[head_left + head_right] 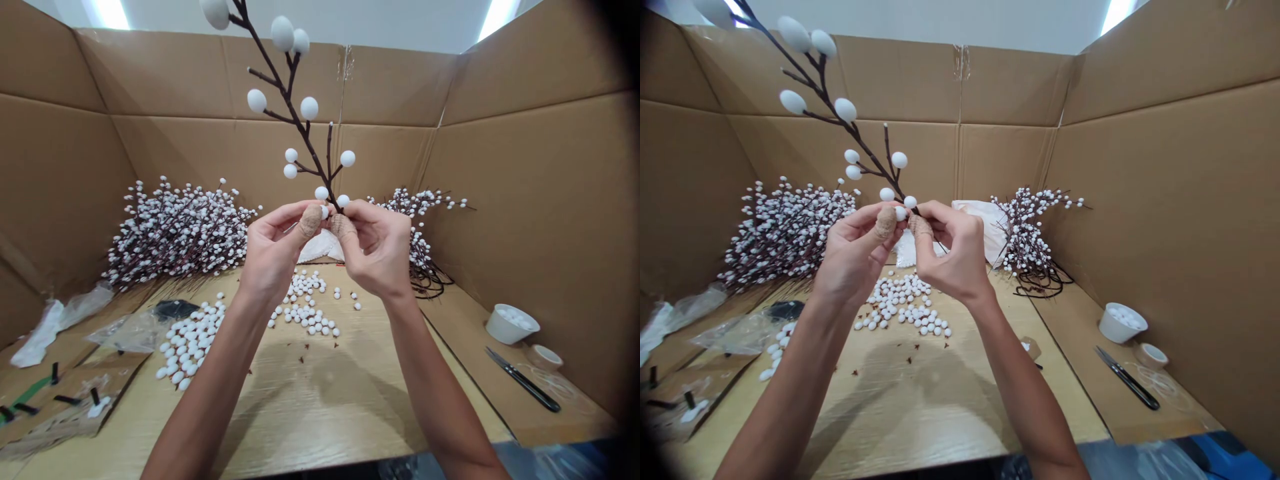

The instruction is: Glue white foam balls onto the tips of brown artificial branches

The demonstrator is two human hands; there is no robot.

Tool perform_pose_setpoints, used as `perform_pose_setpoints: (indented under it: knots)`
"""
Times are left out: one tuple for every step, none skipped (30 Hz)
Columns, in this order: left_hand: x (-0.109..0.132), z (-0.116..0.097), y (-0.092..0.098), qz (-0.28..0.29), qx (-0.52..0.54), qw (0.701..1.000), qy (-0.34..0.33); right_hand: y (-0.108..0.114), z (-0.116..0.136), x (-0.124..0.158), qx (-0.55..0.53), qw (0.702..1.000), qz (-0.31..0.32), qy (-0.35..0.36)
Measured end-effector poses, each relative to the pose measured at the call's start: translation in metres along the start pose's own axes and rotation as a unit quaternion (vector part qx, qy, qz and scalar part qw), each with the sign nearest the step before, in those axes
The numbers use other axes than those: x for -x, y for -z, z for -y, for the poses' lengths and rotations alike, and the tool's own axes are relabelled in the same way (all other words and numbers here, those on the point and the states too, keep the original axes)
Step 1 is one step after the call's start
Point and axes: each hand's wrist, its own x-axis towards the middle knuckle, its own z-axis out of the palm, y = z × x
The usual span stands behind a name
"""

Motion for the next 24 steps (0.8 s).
perform_pose_setpoints:
  knots:
    - [-0.001,0.001,0.001,0.002,0.000,1.000,0.000,0.000,-0.001,0.000,-0.003,1.000,0.001,-0.002]
    - [-0.002,0.002,0.003,0.005,0.002,1.000,0.002,0.000,-0.001,-0.001,-0.009,1.000,0.002,-0.005]
    - [-0.004,0.002,0.004,0.009,0.009,1.000,0.008,0.000,-0.002,-0.001,-0.017,1.000,0.005,-0.012]
    - [-0.005,0.002,0.006,0.013,0.019,1.000,0.019,0.001,-0.002,-0.002,-0.029,0.999,0.009,-0.022]
    - [-0.007,0.002,0.009,0.016,0.031,0.999,0.034,0.001,-0.003,-0.003,-0.044,0.998,0.014,-0.036]
    - [-0.008,0.001,0.011,0.020,0.042,0.998,0.053,0.002,-0.004,-0.004,-0.061,0.996,0.019,-0.055]
    - [-0.009,0.000,0.014,0.026,0.049,0.996,0.072,0.003,-0.005,-0.005,-0.079,0.994,0.022,-0.075]
    - [-0.011,-0.002,0.017,0.034,0.051,0.994,0.088,0.004,-0.006,-0.006,-0.096,0.990,0.024,-0.096]
    - [-0.011,-0.004,0.021,0.043,0.045,0.993,0.099,0.005,-0.008,-0.007,-0.110,0.987,0.025,-0.113]
    - [-0.012,-0.007,0.024,0.052,0.032,0.993,0.105,0.006,-0.009,-0.008,-0.122,0.984,0.025,-0.128]
    - [-0.012,-0.009,0.026,0.058,0.014,0.993,0.105,0.006,-0.011,-0.008,-0.131,0.981,0.024,-0.141]
    - [-0.012,-0.011,0.028,0.062,-0.013,0.993,0.104,0.007,-0.012,-0.009,-0.139,0.978,0.023,-0.151]
    - [-0.011,-0.013,0.030,0.068,-0.049,0.991,0.105,0.008,-0.014,-0.009,-0.148,0.976,0.019,-0.160]
    - [-0.011,-0.014,0.031,0.078,-0.095,0.986,0.111,0.008,-0.015,-0.010,-0.157,0.973,0.013,-0.169]
    - [-0.010,-0.015,0.032,0.097,-0.147,0.977,0.123,0.008,-0.016,-0.010,-0.167,0.970,0.004,-0.177]
    - [-0.009,-0.016,0.031,0.122,-0.197,0.963,0.138,0.008,-0.016,-0.010,-0.175,0.967,-0.008,-0.184]
    - [-0.008,-0.017,0.031,0.152,-0.239,0.947,0.152,0.008,-0.017,-0.010,-0.180,0.965,-0.020,-0.188]
    - [-0.007,-0.017,0.030,0.181,-0.270,0.932,0.163,0.008,-0.017,-0.010,-0.182,0.964,-0.030,-0.192]
    - [-0.006,-0.016,0.028,0.206,-0.288,0.920,0.166,0.008,-0.018,-0.010,-0.181,0.963,-0.037,-0.194]
    - [-0.005,-0.016,0.027,0.224,-0.297,0.914,0.162,0.007,-0.018,-0.010,-0.179,0.963,-0.042,-0.195]
    - [-0.005,-0.015,0.025,0.233,-0.300,0.912,0.153,0.007,-0.018,-0.009,-0.178,0.963,-0.043,-0.196]
    - [-0.004,-0.014,0.024,0.236,-0.304,0.912,0.142,0.006,-0.019,-0.009,-0.178,0.963,-0.042,-0.197]
    - [-0.004,-0.012,0.022,0.231,-0.309,0.913,0.129,0.006,-0.019,-0.008,-0.179,0.963,-0.039,-0.198]
    - [-0.004,-0.011,0.021,0.221,-0.318,0.915,0.117,0.005,-0.019,-0.008,-0.184,0.962,-0.037,-0.199]
